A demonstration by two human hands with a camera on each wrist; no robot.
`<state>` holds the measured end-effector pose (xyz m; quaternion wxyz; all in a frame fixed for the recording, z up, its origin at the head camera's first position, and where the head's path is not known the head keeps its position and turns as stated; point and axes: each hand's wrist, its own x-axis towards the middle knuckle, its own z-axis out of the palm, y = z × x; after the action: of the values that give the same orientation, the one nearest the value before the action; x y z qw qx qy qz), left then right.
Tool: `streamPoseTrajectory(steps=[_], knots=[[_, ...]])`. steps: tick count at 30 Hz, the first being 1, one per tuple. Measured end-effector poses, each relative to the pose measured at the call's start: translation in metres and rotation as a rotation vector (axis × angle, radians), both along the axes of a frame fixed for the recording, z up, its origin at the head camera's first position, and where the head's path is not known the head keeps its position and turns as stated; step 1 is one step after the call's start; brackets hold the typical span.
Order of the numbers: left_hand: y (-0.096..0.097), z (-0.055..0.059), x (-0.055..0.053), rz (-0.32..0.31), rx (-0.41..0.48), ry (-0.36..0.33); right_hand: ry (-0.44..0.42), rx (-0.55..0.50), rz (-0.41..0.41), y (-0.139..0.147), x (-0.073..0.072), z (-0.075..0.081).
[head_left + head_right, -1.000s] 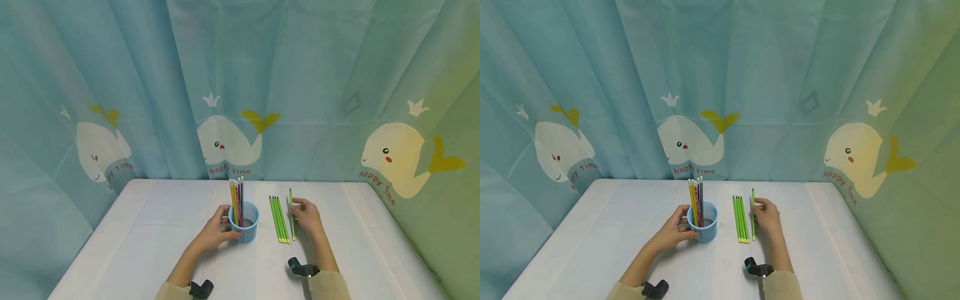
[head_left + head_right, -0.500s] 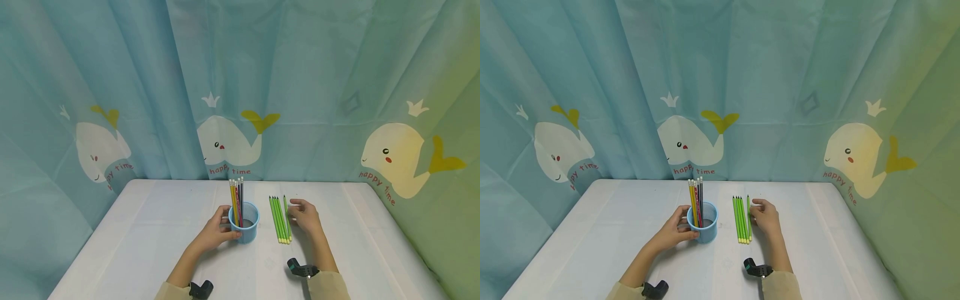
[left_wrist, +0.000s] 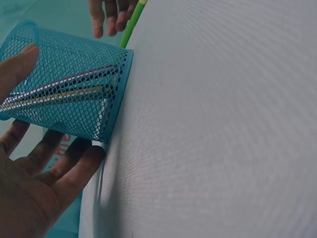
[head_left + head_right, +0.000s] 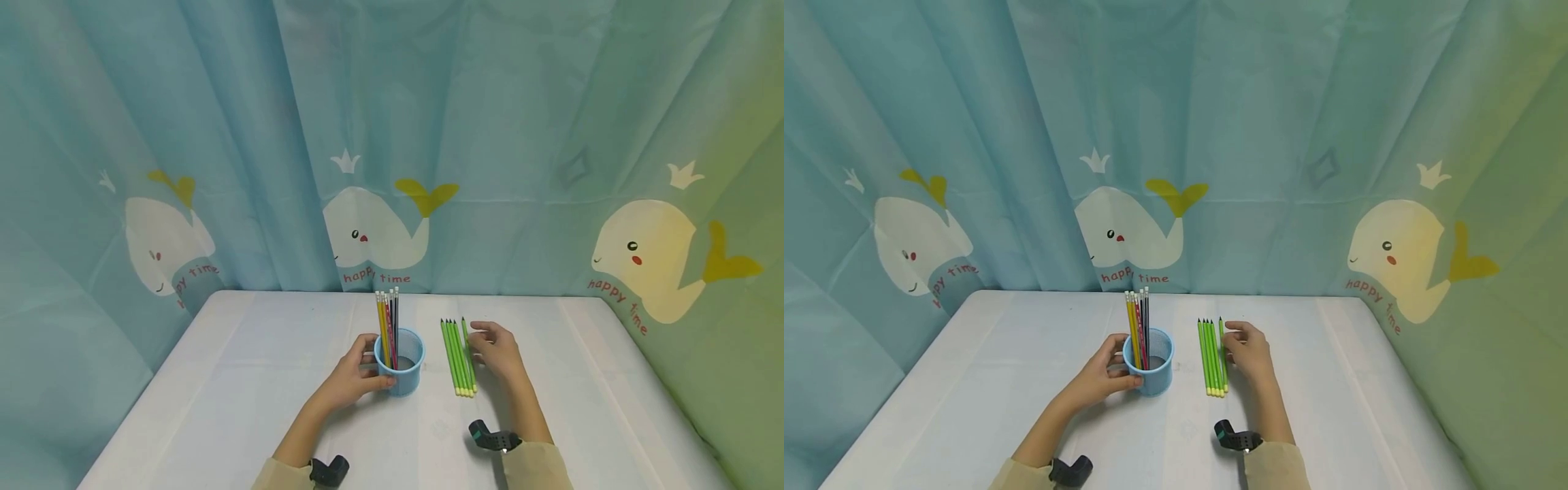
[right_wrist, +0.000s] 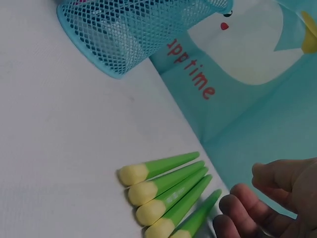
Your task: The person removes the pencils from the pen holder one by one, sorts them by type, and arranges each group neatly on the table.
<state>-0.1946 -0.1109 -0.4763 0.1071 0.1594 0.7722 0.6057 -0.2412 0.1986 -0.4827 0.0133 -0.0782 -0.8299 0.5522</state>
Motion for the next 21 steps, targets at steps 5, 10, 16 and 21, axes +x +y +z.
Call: streamPoseTrajectory(steps=[5, 10, 16, 21], knots=[[0.001, 0.001, -0.001, 0.0, -0.006, 0.002, 0.066, -0.025, 0.06, -0.002, 0.004, 0.013], [0.001, 0.001, -0.002, -0.006, -0.006, 0.004, 0.119, -0.084, 0.354, -0.008, 0.01, 0.028], [0.003, 0.003, -0.004, -0.022, 0.011, 0.006, 0.107, -0.112, 0.684, -0.026, 0.015, 0.031], [0.001, -0.001, -0.003, -0.031, 0.014, 0.011, 0.068, -0.137, 0.739, -0.043, 0.015, 0.023]])
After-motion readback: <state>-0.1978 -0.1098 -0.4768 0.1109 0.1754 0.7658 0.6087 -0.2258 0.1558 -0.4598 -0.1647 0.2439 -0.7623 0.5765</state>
